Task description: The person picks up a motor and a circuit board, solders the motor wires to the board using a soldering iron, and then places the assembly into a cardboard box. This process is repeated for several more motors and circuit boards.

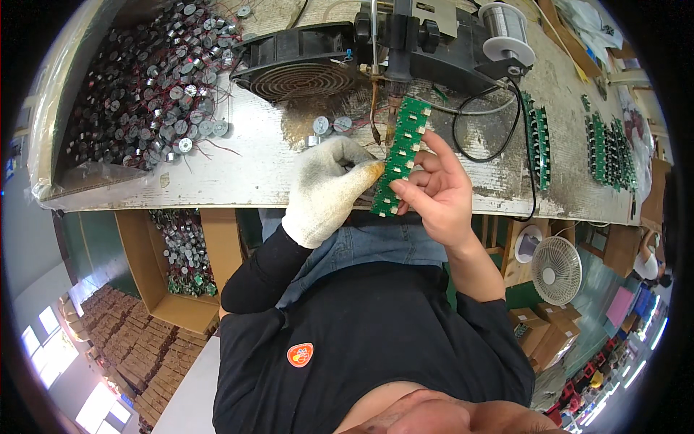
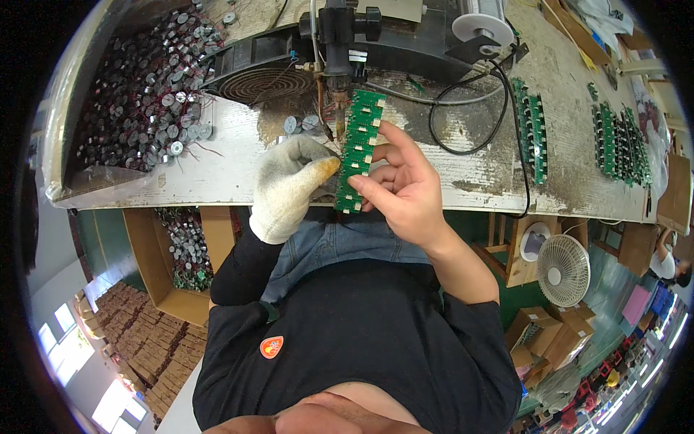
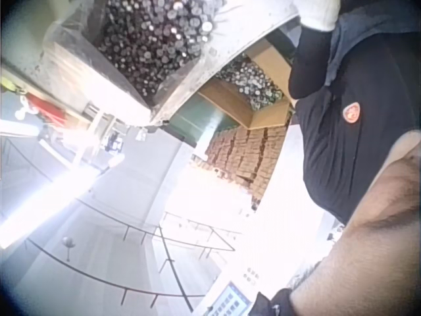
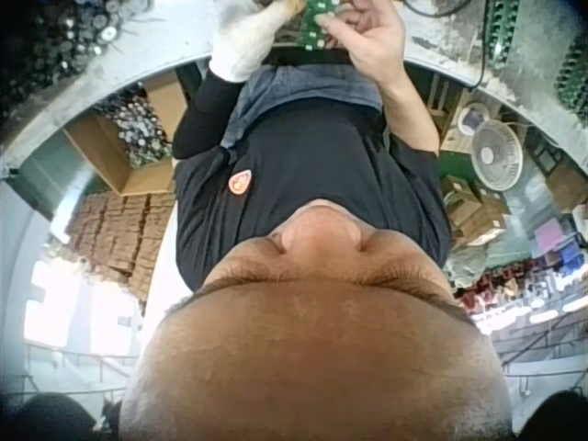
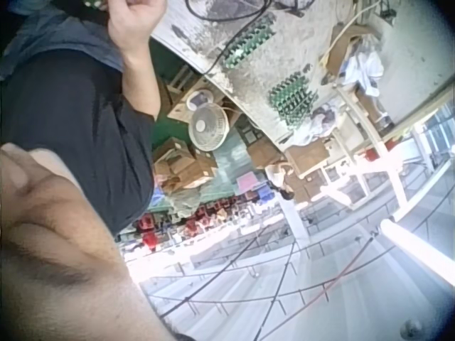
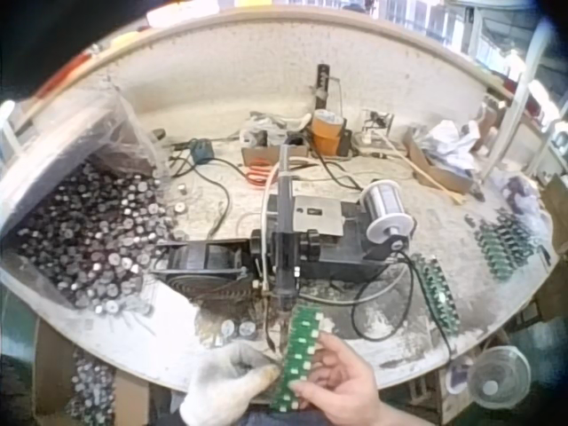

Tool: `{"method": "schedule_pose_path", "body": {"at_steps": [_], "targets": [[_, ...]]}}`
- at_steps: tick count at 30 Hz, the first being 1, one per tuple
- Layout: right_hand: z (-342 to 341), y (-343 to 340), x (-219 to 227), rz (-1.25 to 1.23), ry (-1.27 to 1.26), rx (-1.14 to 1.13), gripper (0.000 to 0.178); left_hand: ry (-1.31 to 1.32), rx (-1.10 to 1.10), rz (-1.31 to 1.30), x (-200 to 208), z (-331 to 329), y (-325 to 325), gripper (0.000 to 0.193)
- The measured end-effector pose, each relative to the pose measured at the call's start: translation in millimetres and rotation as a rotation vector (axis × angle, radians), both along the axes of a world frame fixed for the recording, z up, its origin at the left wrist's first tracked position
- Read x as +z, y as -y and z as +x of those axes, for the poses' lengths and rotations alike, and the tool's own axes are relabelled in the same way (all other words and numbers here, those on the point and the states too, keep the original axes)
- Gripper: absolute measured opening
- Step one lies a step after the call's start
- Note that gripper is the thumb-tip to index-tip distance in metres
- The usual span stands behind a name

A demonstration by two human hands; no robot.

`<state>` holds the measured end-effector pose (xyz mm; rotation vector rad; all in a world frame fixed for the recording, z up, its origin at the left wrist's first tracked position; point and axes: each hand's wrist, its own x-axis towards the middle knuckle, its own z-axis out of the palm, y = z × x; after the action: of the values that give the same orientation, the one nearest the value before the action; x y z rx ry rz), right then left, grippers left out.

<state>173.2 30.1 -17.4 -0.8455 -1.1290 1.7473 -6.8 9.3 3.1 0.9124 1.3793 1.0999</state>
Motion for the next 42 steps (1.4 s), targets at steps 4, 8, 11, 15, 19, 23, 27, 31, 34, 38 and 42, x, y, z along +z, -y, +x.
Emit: {"method": "schedule_pose_path", "body": {"at_steps": [4,8,11,15,19,23,27,31,34,38,42], "targets": [[-0.9,-0.1,1.9,-0.011,-0.002,0.008,0.068,0.029,0.009,-0.006,-2.2,0.0,0.2,0.017],[-0.8,0.8,1.3,-0.008,0.006,-0.010,0.068,0.071,0.024,-0.048,-1.2,1.5,-0.6,0.017],[-2.0,-0.5,4.2,-0.009,0.000,-0.001,0.068,0.089,0.036,-0.064,0.0,1.4,-0.4,0.016],[-1.3,-1.8,8.2,-0.013,0.008,0.008,0.068,0.106,0.037,-0.033,-1.3,1.7,-0.1,0.018],[-0.1,0.1,4.0,-0.026,0.003,0.001,0.068,0.049,0.028,-0.018,-5.8,2.9,0.4,0.019],[-0.7,-0.1,4.0,-0.023,0.023,0.023,0.068,0.046,0.030,0.008,-8.7,1.4,2.3,0.018],[-1.6,-0.6,2.6,-0.011,0.023,0.026,0.069,0.054,0.024,-0.044,-5.4,-0.6,2.4,0.018],[-0.7,-0.5,5.7,-0.055,0.025,-0.029,0.070,-0.104,0.012,0.108,-0.4,-10.4,5.1,0.019],[-2.0,0.1,0.8,-0.072,0.039,-0.059,0.069,-0.489,0.092,0.469,-24.6,-31.8,11.4,0.019],[-3.2,-1.7,3.3,-0.068,0.052,-0.085,0.068,-0.696,0.278,0.453,-23.1,-64.6,9.0,0.025],[-3.9,-2.3,2.6,-0.038,0.071,-0.074,0.067,-1.333,0.490,0.258,-7.8,-109.3,-2.2,0.032]]}}
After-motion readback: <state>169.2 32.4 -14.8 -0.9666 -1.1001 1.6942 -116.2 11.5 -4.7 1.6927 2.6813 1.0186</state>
